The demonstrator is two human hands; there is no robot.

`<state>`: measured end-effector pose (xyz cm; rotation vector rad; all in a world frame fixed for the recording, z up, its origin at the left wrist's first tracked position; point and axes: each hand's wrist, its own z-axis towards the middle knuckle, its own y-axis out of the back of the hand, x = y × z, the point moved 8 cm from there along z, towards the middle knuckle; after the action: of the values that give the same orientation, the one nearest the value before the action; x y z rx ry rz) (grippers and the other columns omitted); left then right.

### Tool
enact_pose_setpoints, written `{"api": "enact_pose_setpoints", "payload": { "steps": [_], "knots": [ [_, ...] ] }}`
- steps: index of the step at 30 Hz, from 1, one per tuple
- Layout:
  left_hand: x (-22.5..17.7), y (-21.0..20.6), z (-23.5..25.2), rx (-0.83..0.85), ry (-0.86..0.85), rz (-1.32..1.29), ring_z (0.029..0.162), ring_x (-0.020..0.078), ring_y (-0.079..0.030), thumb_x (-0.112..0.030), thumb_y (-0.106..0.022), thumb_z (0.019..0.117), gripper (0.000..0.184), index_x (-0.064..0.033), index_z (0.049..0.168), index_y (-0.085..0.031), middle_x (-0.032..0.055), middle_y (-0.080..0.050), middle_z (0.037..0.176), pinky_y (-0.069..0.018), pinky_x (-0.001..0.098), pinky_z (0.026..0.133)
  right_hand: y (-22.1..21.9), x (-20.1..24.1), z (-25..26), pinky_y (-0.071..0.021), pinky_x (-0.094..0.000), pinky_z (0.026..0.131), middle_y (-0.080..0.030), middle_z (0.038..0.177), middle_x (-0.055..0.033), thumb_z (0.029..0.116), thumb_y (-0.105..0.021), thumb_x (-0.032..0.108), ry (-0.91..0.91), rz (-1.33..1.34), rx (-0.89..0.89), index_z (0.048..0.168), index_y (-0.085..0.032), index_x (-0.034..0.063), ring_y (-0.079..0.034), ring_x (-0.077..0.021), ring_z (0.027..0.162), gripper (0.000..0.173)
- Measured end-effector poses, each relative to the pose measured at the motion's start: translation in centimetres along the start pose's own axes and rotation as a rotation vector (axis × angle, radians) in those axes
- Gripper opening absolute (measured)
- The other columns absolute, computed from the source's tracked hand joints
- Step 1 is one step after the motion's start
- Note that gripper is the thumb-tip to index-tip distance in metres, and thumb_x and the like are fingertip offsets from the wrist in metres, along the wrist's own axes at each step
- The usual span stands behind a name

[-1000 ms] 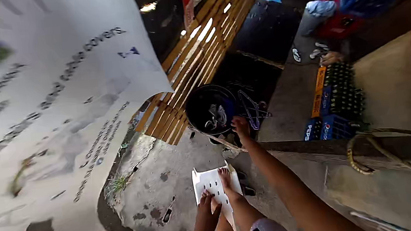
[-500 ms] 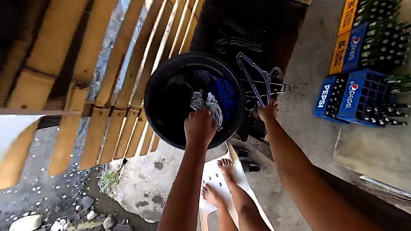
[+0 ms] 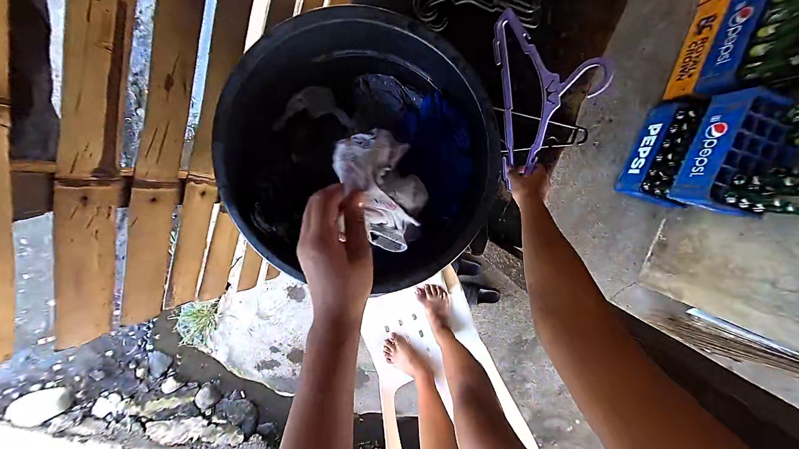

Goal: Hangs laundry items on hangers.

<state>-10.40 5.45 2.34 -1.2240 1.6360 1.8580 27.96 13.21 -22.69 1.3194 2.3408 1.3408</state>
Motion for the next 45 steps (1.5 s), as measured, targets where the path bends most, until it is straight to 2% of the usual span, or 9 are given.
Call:
{"api": "enact_pose_setpoints", "payload": {
  "steps": [8, 12, 16, 19, 25, 31, 36, 42, 45],
  "knots": [
    [-9.4, 11.2, 0.1, -0.340, -0.220, -0.593, 0.087, -0.0076, -0.063, -0.008, -0.054, 0.1040, 0.016, -0.0215, 0.109, -0.060, -0.0205, -0.065, 0.100, -0.0550, 0.0138, 0.076, 5.7, 7.7, -8.3, -0.0435, -0.0550, 0.107, -0.062, 0.132, -0.0294, 0.1123, -0.038, 0.025, 0.222, 0.422, -0.195, 0.138, -0.057, -0.0046, -0.060, -0.0397, 0.123, 0.043],
    [-15.4, 18.8, 0.6, -0.248, -0.177, -0.321, 0.068, -0.0056, -0.050, -0.017, -0.068, 0.0968, 0.012, -0.0075, 0.103, -0.071, -0.0040, -0.058, 0.101, -0.0443, 0.0100, 0.058, 11.0, 13.3, -16.7, -0.0398, -0.0429, 0.115, -0.059, 0.139, -0.0262, 0.1108, -0.042, 0.020, 0.320, 0.683, -0.372, 0.142, -0.052, -0.0073, -0.056, -0.0321, 0.132, 0.043],
    [-20.2, 25.1, 1.8, 0.185, 0.168, 0.268, 0.107, 0.0441, -0.061, -0.027, -0.086, 0.0844, 0.067, -0.0069, 0.142, -0.056, 0.0291, -0.055, 0.132, -0.0516, 0.0610, 0.087, 17.0, 17.7, -28.1, -0.0364, -0.0417, 0.117, -0.050, 0.142, -0.0359, 0.1071, -0.045, 0.007, 0.551, 0.754, -0.360, 0.141, -0.048, -0.0166, -0.049, -0.0399, 0.136, 0.042],
    [-22.3, 29.1, -0.9, 0.425, 0.258, 0.735, 0.112, 0.0519, -0.061, -0.007, -0.075, 0.0899, 0.036, 0.0050, 0.122, -0.065, 0.0333, -0.061, 0.124, -0.0498, 0.0685, 0.087, 20.0, 17.2, -37.1, -0.0443, -0.0312, 0.107, -0.054, 0.140, -0.0290, 0.1046, -0.045, 0.001, 0.676, 0.932, -0.200, 0.147, -0.036, -0.0150, -0.055, -0.0237, 0.127, 0.046],
    [-25.5, 36.1, -9.8, 0.438, 0.377, 1.083, 0.107, 0.0478, -0.065, 0.004, -0.061, 0.0944, 0.012, 0.0100, 0.101, -0.068, 0.0293, -0.067, 0.111, -0.0519, 0.0626, 0.082, 21.9, 11.1, -50.1, -0.0538, -0.0233, 0.084, -0.066, 0.107, -0.0052, 0.1013, -0.043, 0.013, 0.839, 0.933, 0.354, 0.139, -0.043, -0.0124, -0.064, -0.0042, 0.092, 0.045],
    [-30.9, 43.7, -12.7, 0.300, 0.202, 0.779, 0.110, 0.0499, -0.062, -0.039, -0.050, 0.1078, 0.050, 0.0078, 0.105, -0.066, 0.0321, -0.065, 0.110, -0.0454, 0.0713, 0.088, 24.8, 8.1, -56.8, -0.0534, -0.0183, 0.079, -0.068, 0.089, 0.0048, 0.1054, -0.031, 0.019, 0.957, 0.887, 0.482, 0.134, -0.047, -0.0128, -0.064, 0.0020, 0.080, 0.045],
    [-36.7, 49.8, -17.5, 0.010, 0.072, 0.233, 0.071, 0.0151, -0.052, -0.025, -0.060, 0.1047, 0.030, 0.0036, 0.108, -0.068, 0.0092, -0.061, 0.084, -0.0456, 0.0360, 0.069, 29.9, 9.3, -62.0, -0.0562, -0.0239, 0.087, -0.067, 0.118, -0.0039, 0.1023, -0.048, 0.035, 1.288, 0.931, 0.555, 0.155, -0.001, -0.0148, -0.068, -0.0039, 0.096, 0.086],
    [-39.5, 56.3, -23.4, -0.239, -0.018, 0.372, 0.082, 0.0263, -0.064, -0.023, -0.068, 0.0992, 0.023, -0.0062, 0.113, -0.073, 0.0098, -0.072, 0.087, -0.0434, 0.0619, 0.086, 36.4, 9.2, -67.7, -0.0593, -0.0304, 0.090, -0.074, 0.097, 0.0102, 0.0916, -0.072, 0.045, 1.425, 0.989, 0.926, 0.146, -0.049, 0.0253, -0.072, -0.0091, 0.095, 0.062],
    [-39.0, 57.1, -26.4, -0.237, 0.015, 0.158, 0.068, 0.0068, -0.054, -0.019, -0.062, 0.1030, 0.020, -0.0027, 0.114, -0.067, 0.0032, -0.063, 0.083, -0.0490, 0.0273, 0.068, 38.2, 7.7, -70.5, -0.0555, -0.0350, 0.102, -0.074, 0.108, 0.0097, 0.0976, -0.063, 0.046, 1.615, 0.890, 1.136, 0.134, -0.065, 0.0371, -0.069, -0.0108, 0.109, 0.038]
  ]
}}
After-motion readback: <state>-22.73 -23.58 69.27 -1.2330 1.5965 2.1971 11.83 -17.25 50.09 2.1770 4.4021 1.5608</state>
